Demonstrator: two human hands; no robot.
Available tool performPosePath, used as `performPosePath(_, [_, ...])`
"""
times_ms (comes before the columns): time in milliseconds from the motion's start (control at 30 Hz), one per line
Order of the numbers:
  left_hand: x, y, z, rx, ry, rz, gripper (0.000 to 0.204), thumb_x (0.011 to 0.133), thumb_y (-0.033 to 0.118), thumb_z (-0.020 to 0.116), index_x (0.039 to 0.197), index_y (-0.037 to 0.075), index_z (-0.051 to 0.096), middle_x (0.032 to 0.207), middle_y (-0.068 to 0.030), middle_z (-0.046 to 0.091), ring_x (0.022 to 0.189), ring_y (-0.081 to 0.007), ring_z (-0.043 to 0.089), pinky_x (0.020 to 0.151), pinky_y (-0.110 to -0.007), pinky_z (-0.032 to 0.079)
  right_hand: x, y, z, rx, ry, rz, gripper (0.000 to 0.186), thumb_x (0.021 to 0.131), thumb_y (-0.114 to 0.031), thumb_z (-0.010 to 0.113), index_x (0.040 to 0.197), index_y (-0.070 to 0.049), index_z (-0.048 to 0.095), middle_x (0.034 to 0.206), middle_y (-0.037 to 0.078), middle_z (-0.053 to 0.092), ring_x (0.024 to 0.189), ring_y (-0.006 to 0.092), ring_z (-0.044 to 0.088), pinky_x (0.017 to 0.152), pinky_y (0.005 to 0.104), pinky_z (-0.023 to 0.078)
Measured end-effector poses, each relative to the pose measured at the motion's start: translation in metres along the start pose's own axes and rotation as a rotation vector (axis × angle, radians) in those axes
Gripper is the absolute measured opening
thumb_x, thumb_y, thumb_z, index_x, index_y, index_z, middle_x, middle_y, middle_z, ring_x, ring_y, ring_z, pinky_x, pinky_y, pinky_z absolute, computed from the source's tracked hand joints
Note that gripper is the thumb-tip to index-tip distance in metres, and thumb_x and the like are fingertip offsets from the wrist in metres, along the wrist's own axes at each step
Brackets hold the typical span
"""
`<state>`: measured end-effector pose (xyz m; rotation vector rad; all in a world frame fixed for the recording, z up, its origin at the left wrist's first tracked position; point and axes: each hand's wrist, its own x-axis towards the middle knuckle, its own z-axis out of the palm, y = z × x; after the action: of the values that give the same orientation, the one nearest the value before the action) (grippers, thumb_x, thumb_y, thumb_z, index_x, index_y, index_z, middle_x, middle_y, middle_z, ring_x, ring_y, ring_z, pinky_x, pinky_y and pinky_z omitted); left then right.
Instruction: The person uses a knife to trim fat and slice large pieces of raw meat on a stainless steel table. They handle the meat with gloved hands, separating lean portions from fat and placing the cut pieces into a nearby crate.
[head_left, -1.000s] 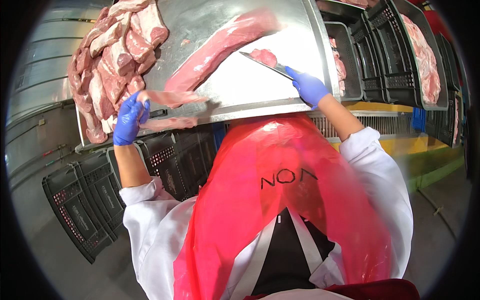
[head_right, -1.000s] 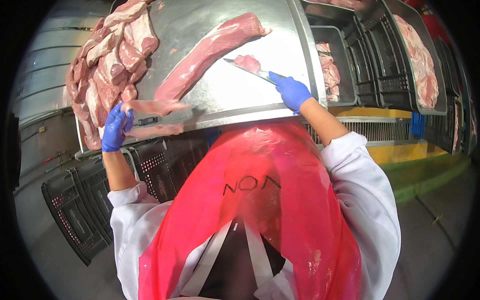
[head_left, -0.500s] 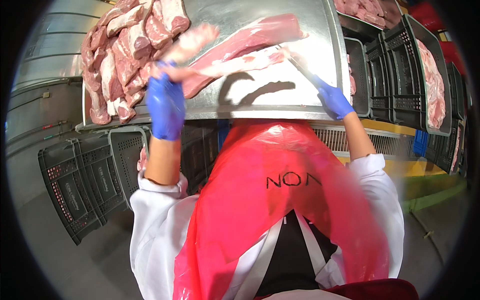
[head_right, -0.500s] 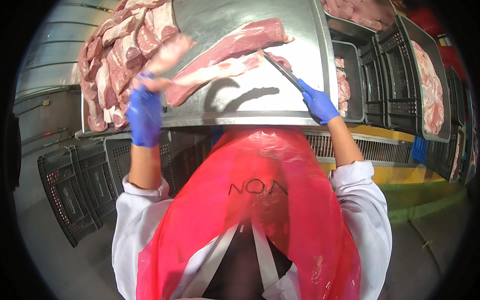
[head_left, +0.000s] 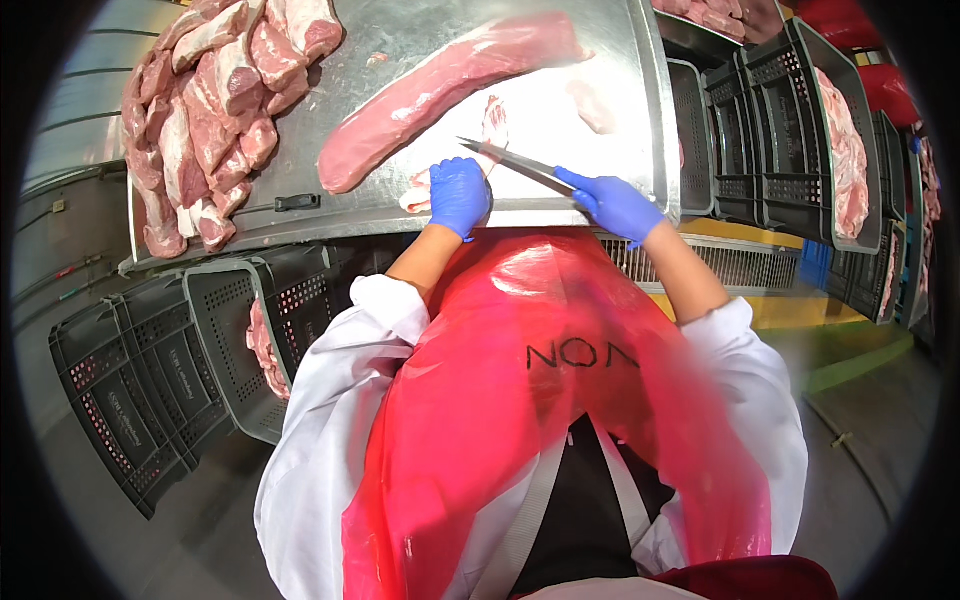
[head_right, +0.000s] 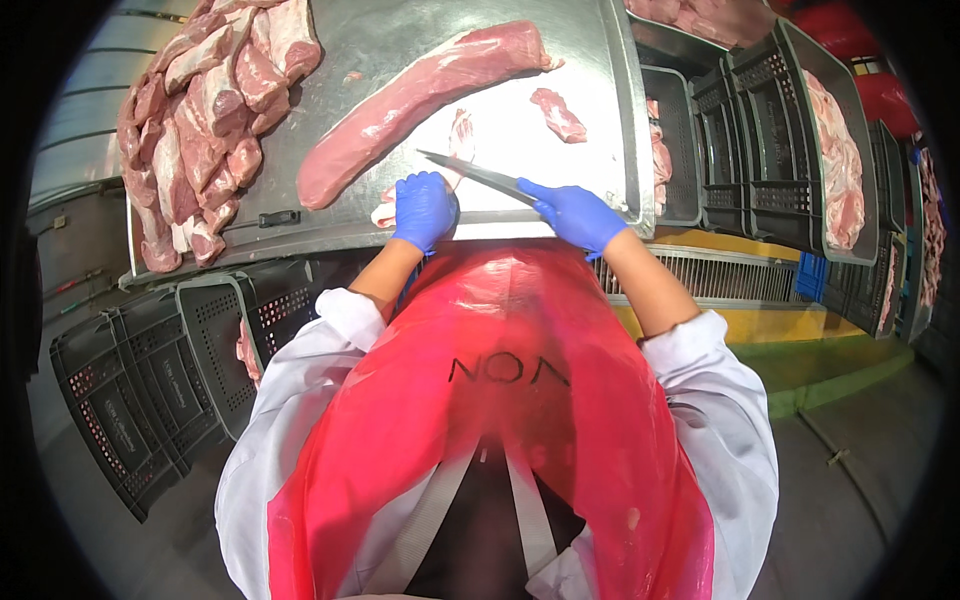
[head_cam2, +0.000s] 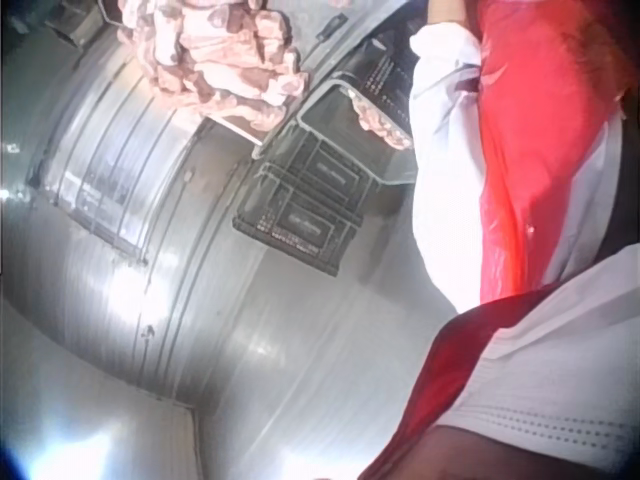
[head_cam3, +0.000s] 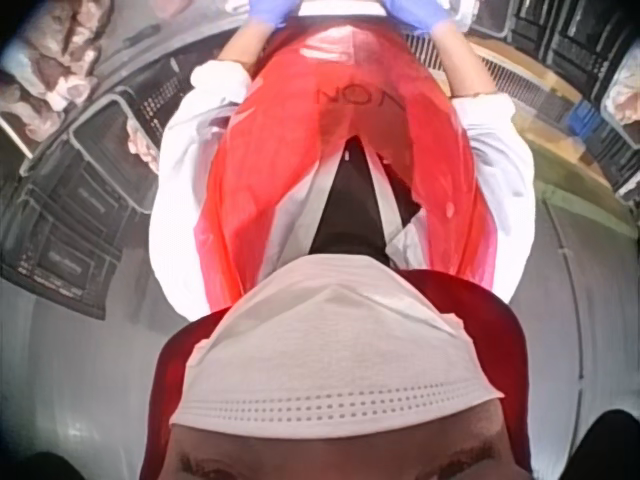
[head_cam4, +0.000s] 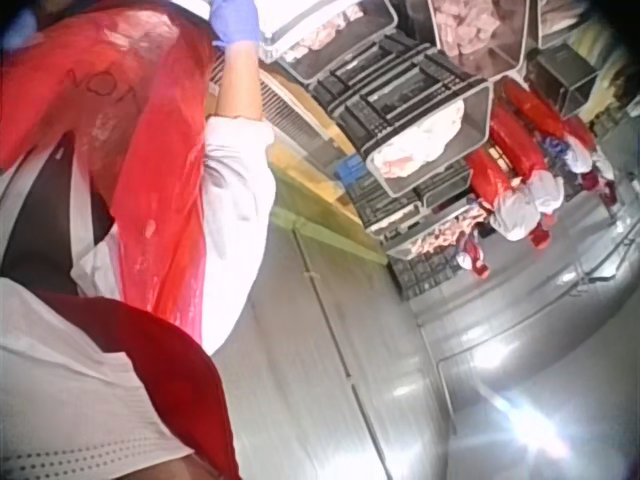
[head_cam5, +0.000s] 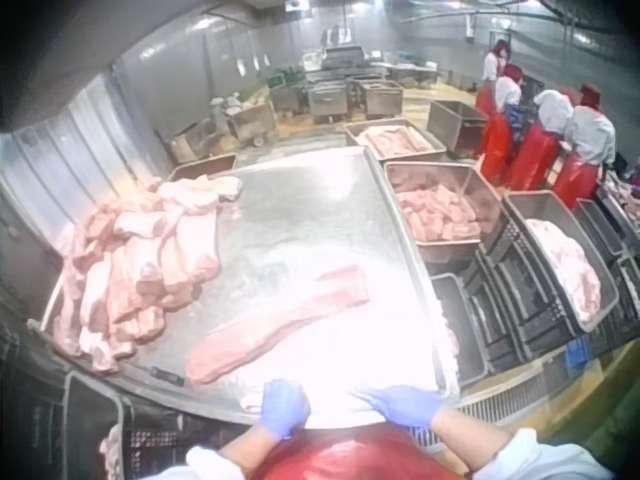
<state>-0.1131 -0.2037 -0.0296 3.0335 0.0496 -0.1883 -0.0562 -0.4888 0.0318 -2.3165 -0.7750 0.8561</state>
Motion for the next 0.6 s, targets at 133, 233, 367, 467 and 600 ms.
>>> performPosePath(133, [0.0,0.0,-0.003,-0.066,-0.047,-0.007,0.014,0.083,0.012,0.059,0.09,0.001,0.064,0.088,-0.0191,0.068,0.081,-0.037,0.065,0.082,-0.049,0.049,0.012,0.007,0.015,-0.058,-0.048,0.036,0.051,0.103,-0.028,0.049,0.153,-0.023,0.041,0.102,0.024,0.069,0.094,0.0422,0.067,0.087,0.0509,0.051])
performPosePath(233, [-0.007,0.011,0.005,-0.339,-0.12,0.048,0.015,0.083,0.011,0.058,0.093,-0.001,0.06,0.089,-0.0242,0.067,0.081,-0.042,0.067,0.077,-0.053,0.051,0.018,-0.002,0.012,-0.11,-0.08,0.073,0.05,0.103,-0.027,0.049,0.152,-0.023,0.042,0.102,0.024,0.069,0.094,0.0416,0.067,0.086,0.0507,0.052])
performPosePath(367, [0.003,0.024,-0.01,-0.469,-0.201,0.08,0.019,0.085,0.013,0.057,0.099,-0.001,0.057,0.091,-0.0293,0.065,0.086,-0.0465,0.065,0.078,-0.053,0.051,0.085,-0.015,0.032,-0.155,0.044,-0.011,0.051,0.102,-0.023,0.048,0.152,-0.023,0.041,0.104,0.022,0.07,0.095,0.0407,0.067,0.085,0.0494,0.053])
performPosePath(467, [0.01,-0.013,-0.015,-0.338,-0.28,0.181,0.023,0.088,0.015,0.052,0.101,-0.003,0.058,0.099,-0.0299,0.067,0.093,-0.0464,0.066,0.082,-0.054,0.051,0.088,-0.018,0.024,-0.202,0.037,-0.05,0.053,0.101,-0.021,0.048,0.153,-0.024,0.039,0.111,0.022,0.069,0.098,0.0404,0.067,0.087,0.0488,0.053])
performPosePath(600, [0.018,-0.121,-0.063,-0.551,-0.136,-0.07,0.025,0.091,0.012,0.053,0.108,-0.004,0.063,0.102,-0.0282,0.068,0.095,-0.0453,0.066,0.082,-0.047,0.052,0.06,0.036,0.029,-0.157,0.173,-0.114,0.056,0.1,-0.022,0.049,0.155,-0.024,0.037,0.115,0.022,0.067,0.1,0.0411,0.065,0.09,0.0495,0.051])
